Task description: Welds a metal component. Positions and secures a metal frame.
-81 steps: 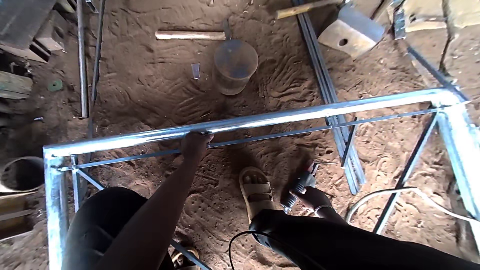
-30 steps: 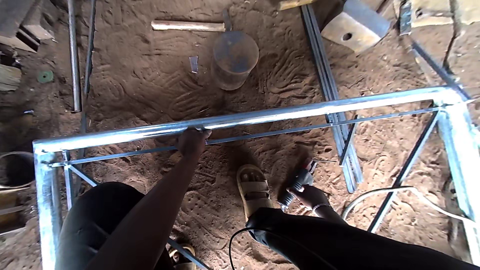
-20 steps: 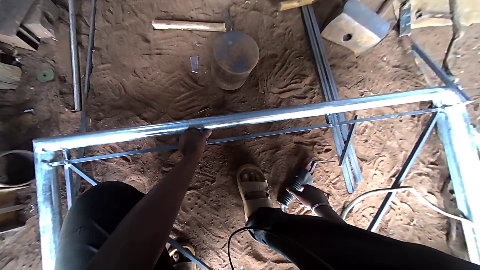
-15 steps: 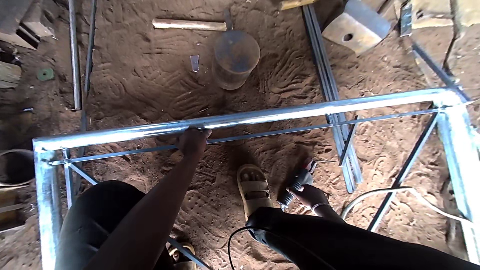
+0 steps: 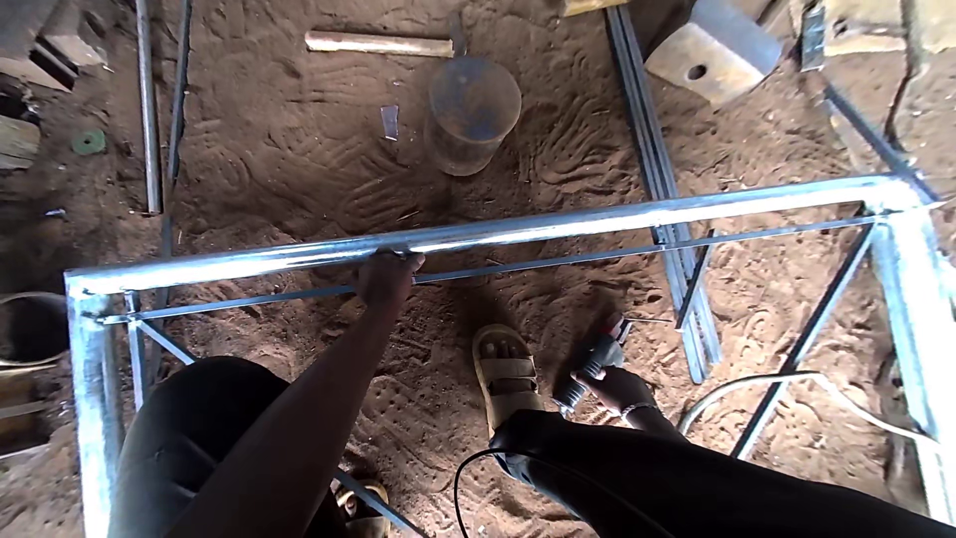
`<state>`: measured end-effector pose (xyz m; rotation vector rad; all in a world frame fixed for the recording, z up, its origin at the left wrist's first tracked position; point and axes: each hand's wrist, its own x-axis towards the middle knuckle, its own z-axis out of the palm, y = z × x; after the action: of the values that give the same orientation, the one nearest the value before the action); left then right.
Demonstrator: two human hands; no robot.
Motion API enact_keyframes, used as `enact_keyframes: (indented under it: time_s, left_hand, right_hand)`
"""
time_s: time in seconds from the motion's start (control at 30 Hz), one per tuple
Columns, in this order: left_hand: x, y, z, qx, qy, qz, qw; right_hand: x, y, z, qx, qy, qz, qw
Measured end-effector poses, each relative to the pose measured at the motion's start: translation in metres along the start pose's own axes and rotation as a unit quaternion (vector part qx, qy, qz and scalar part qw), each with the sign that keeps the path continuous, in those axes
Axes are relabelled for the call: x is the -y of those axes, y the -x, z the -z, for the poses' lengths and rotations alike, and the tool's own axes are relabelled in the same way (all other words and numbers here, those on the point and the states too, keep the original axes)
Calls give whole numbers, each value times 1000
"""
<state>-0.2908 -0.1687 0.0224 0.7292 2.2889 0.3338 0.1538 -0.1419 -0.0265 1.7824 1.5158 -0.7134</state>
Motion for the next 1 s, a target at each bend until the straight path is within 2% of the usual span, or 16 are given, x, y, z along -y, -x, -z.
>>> enact_keyframes:
  time_s: [0.23,0.87,0.93,1.0]
  left_hand:
    - [-5,4,5,9,-22,9,1000]
    - [-2,5,4,-1,28,2,1000]
    - [-2,7,7,4,40,3,999]
    - [-1,9,11,12,52,5,999]
  right_hand:
    - [-3,-1,-2,-4,-20,5,1000]
    - [-4,-7,-3,0,-22,-4,1000]
    - [-5,-8,-7,-7,-66,-12,998]
    - [-10,-14,-17,-27,-181,-35,983]
